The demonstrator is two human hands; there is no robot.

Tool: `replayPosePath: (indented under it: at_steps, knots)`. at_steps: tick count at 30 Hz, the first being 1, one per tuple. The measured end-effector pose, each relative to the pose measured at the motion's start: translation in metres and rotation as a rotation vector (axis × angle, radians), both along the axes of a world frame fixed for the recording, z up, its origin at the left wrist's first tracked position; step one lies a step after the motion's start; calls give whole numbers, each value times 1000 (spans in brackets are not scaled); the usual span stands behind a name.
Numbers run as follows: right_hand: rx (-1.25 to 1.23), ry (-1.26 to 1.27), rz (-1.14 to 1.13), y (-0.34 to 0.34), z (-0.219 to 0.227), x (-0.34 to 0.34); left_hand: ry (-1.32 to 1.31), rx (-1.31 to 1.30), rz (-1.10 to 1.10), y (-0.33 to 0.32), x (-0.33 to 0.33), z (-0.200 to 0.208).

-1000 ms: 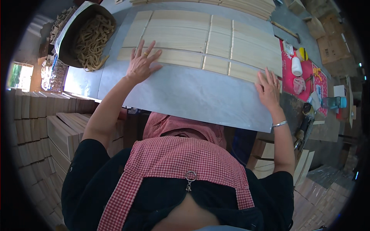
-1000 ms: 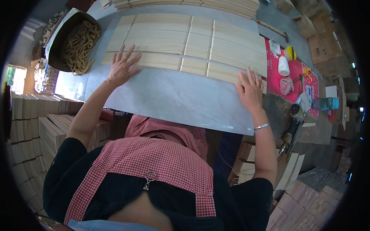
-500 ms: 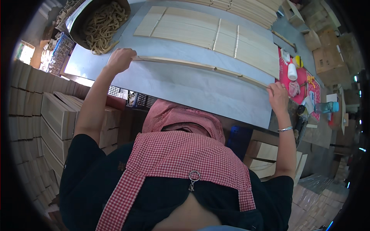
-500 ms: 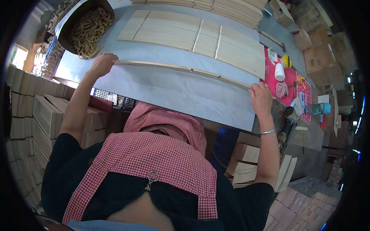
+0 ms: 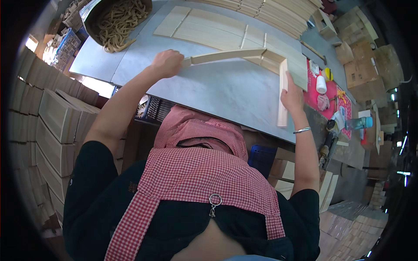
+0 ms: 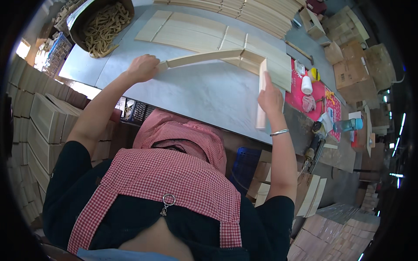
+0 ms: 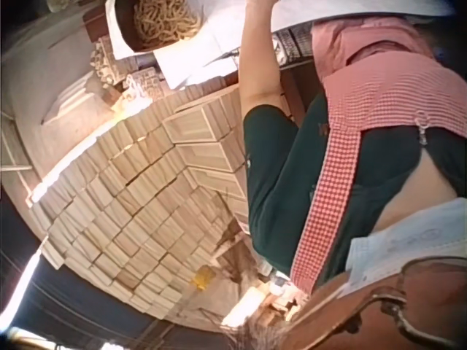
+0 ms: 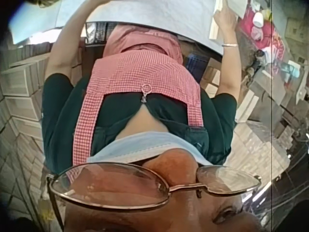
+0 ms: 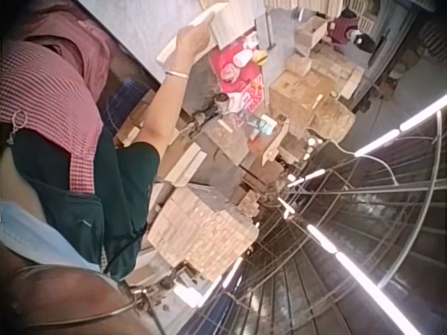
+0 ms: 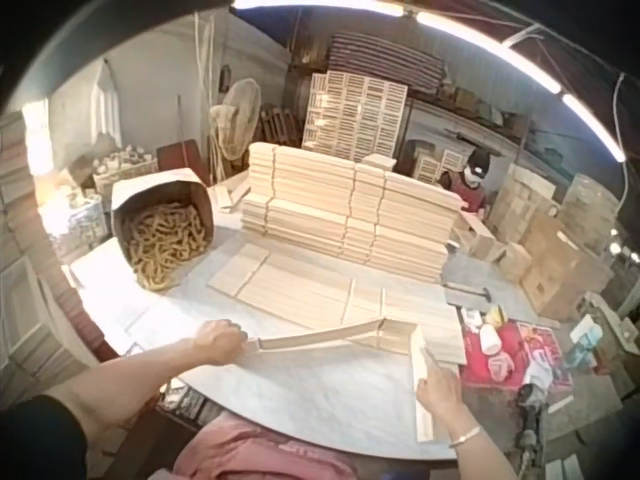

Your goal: Assemble wooden boxes by gluing wooden pieces together and securing them with a pneumatic nail gun.

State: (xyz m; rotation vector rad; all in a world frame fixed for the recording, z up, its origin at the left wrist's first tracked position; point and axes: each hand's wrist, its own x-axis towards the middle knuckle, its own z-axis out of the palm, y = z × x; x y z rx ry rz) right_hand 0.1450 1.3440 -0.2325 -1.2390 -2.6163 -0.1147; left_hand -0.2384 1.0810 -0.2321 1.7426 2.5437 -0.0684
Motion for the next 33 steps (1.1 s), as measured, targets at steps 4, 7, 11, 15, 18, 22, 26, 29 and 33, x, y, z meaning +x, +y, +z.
replayPosePath:
  at_steps: [4, 7, 11, 15, 18, 22, 26, 29, 33]
  knots:
    - [-289, 87, 183, -35, 13, -43, -175, -67, 64, 23, 28, 15]
    - [-446, 104, 291, -77, 31, -74, -375, 18, 139, 29, 27, 12]
    - [-612, 78, 390, -117, 42, -91, -748, 220, 367, 26, 17, 3]
    - [-44, 59, 607, -130, 30, -97, -1078, 313, 312, 11, 14, -4]
    - [-125, 172, 664, -139, 19, -105, -1015, 371, 289, 6, 14, -19]
    - [-224, 297, 697, -145, 1, -108, -928, 428, 258, 4, 18, -32]
    - [-273, 334, 667, -145, -12, -108, -859, 436, 256, 6, 24, -34]
    - [-245, 350, 686, -145, -13, -112, -840, 416, 227, 8, 30, -36]
    - [-236, 344, 689, -145, -12, -114, -857, 424, 226, 5, 32, -36]
